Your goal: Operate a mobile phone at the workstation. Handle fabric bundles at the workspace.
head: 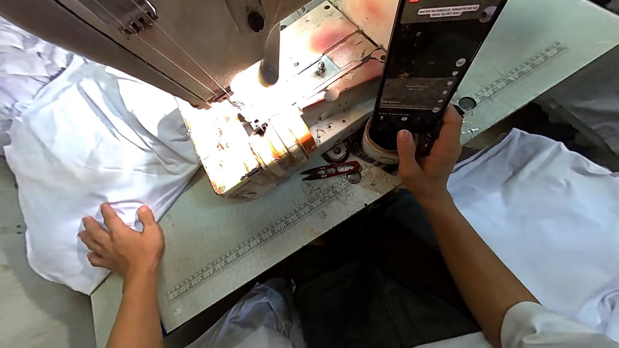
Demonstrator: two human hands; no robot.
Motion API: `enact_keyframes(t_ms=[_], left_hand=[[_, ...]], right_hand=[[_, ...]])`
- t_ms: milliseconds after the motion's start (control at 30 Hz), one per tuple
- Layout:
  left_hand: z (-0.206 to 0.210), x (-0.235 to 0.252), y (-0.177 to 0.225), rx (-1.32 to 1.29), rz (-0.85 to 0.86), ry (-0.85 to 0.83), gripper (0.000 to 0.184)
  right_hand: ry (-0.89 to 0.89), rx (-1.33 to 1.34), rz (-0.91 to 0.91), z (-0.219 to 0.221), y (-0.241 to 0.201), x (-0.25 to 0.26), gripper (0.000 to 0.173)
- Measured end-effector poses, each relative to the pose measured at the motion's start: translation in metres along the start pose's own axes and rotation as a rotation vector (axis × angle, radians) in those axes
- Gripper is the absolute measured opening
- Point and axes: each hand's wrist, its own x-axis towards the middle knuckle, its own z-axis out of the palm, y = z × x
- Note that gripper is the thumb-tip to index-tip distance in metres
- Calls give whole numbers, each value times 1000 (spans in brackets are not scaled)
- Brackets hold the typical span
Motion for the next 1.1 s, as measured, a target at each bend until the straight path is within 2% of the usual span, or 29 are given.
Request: enact_keyframes(t_ms=[1100], left_hand=[[0, 0, -1, 2, 8, -1, 77]], right_hand=[[-11, 6, -1, 0, -1, 0, 57]])
